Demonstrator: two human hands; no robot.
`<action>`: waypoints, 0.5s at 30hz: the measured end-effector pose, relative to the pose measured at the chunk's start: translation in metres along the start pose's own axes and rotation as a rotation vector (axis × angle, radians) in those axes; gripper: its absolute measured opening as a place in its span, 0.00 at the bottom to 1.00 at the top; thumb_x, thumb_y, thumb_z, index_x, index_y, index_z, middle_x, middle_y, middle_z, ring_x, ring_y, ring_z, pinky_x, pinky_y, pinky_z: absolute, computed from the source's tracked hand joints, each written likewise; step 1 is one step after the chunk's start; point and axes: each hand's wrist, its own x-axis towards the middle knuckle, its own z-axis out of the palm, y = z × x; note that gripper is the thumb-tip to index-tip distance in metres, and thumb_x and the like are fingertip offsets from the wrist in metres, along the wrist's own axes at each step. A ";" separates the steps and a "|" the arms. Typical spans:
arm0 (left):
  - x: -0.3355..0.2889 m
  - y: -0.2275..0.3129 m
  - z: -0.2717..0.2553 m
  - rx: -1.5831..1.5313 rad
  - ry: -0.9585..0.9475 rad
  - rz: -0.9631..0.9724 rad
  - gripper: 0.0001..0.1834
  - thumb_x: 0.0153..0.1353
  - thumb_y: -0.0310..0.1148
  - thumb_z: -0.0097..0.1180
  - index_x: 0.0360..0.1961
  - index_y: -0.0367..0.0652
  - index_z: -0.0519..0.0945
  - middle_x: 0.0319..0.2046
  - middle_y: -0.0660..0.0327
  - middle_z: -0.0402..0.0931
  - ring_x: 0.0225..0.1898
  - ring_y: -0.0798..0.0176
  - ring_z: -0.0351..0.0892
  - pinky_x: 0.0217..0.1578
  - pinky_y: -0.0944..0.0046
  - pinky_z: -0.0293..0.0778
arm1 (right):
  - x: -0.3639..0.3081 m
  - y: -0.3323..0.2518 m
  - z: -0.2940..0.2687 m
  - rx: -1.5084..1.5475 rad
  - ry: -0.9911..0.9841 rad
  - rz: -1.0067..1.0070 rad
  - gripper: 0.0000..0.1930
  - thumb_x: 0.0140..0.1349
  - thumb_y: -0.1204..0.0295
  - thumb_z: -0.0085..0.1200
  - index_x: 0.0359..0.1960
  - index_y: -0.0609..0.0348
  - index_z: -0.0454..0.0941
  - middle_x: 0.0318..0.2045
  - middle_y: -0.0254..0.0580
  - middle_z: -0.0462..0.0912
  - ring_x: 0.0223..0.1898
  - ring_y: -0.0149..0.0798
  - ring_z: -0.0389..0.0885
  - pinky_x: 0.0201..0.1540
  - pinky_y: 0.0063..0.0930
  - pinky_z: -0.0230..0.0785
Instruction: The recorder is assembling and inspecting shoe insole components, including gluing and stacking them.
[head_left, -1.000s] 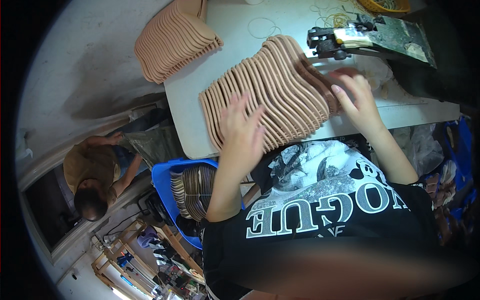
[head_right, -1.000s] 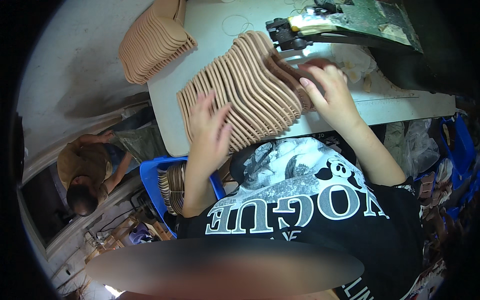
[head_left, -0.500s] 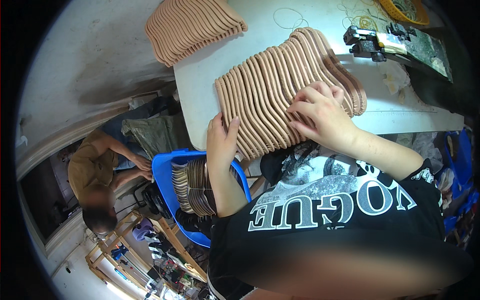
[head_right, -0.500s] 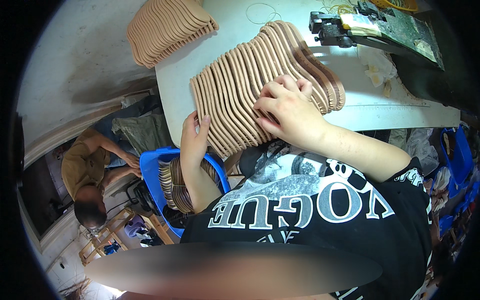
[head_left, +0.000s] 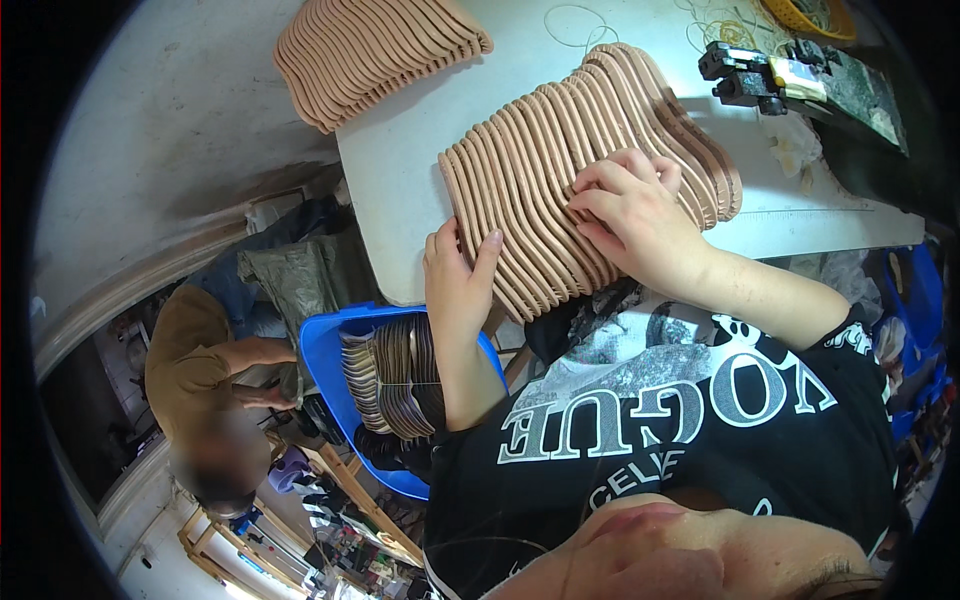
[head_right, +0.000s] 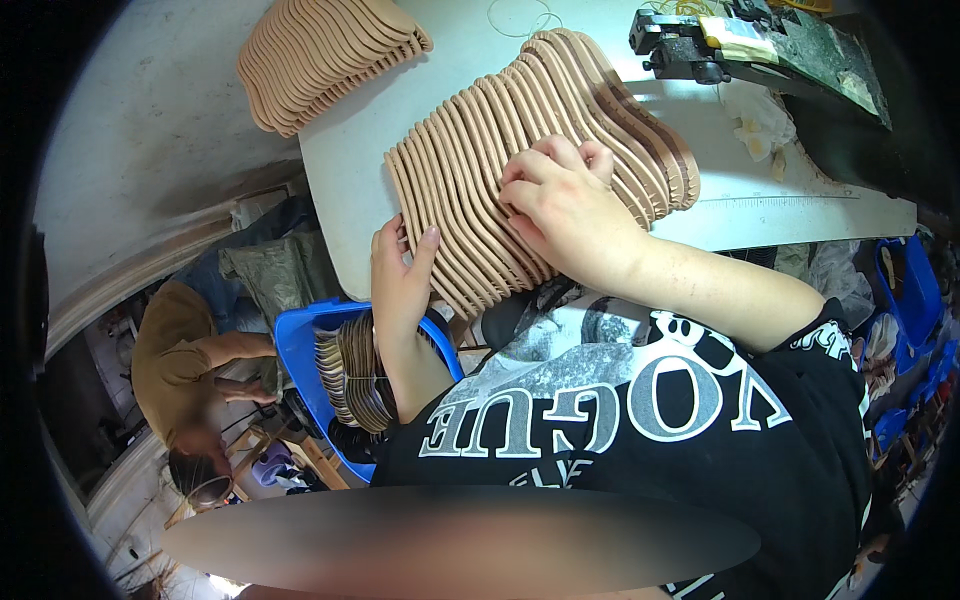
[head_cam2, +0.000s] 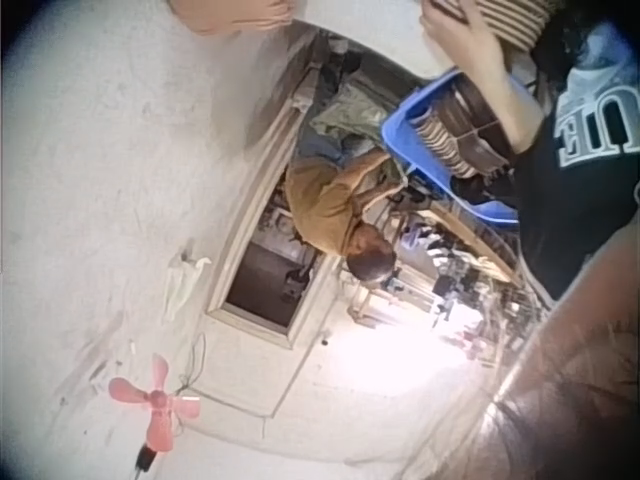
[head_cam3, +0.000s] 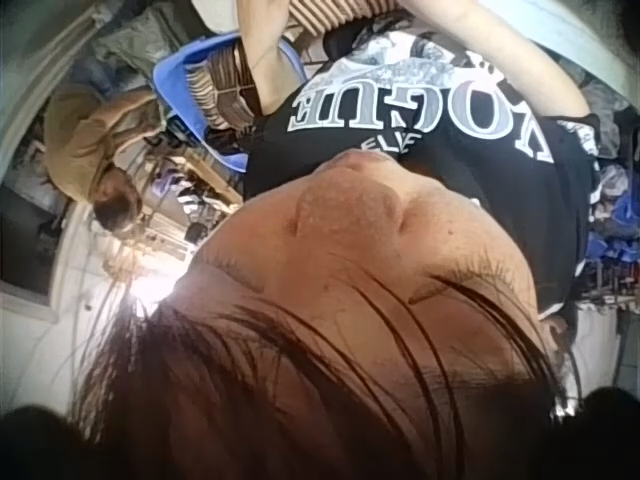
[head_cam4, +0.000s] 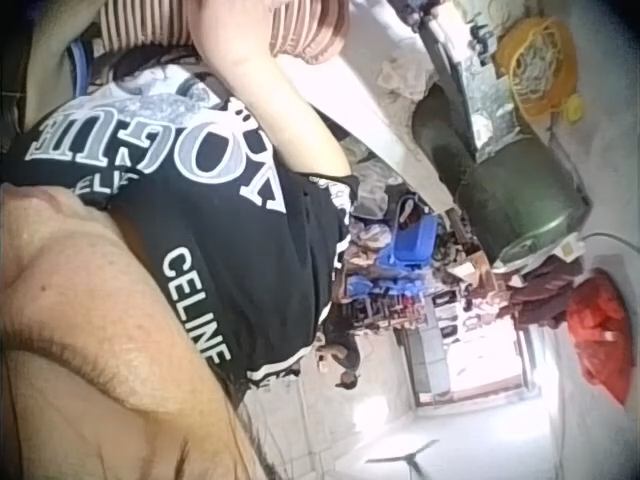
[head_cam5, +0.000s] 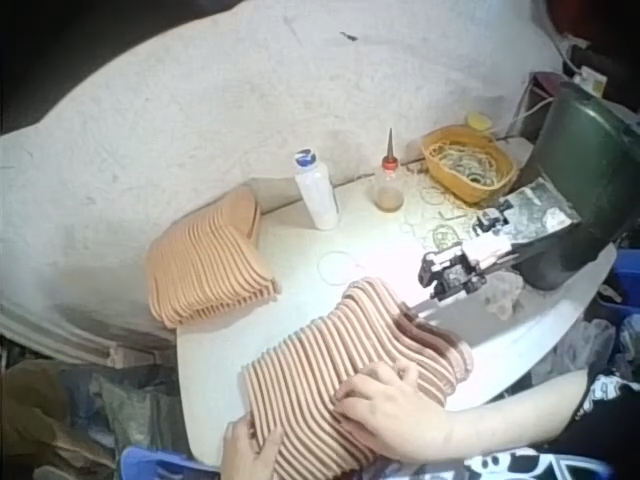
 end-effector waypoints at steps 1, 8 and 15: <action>0.000 0.003 0.000 0.001 0.003 -0.001 0.32 0.60 0.48 0.57 0.54 0.30 0.69 0.48 0.43 0.71 0.52 0.43 0.68 0.55 0.52 0.64 | 0.000 -0.002 0.000 0.002 0.000 -0.003 0.09 0.53 0.71 0.59 0.36 0.55 0.81 0.43 0.34 0.74 0.53 0.40 0.66 0.55 0.44 0.49; 0.000 0.012 0.004 0.076 0.011 0.035 0.33 0.60 0.48 0.57 0.55 0.30 0.67 0.49 0.44 0.69 0.53 0.42 0.66 0.55 0.50 0.63 | -0.003 -0.010 0.000 -0.114 -0.016 -0.027 0.12 0.53 0.72 0.57 0.40 0.55 0.82 0.52 0.33 0.75 0.56 0.39 0.66 0.57 0.45 0.48; -0.001 0.019 0.001 0.129 0.021 0.043 0.33 0.60 0.48 0.56 0.55 0.29 0.67 0.50 0.42 0.68 0.54 0.40 0.65 0.56 0.49 0.63 | -0.001 -0.019 0.004 -0.049 -0.043 -0.120 0.15 0.56 0.69 0.57 0.47 0.50 0.80 0.50 0.32 0.74 0.55 0.38 0.67 0.56 0.44 0.51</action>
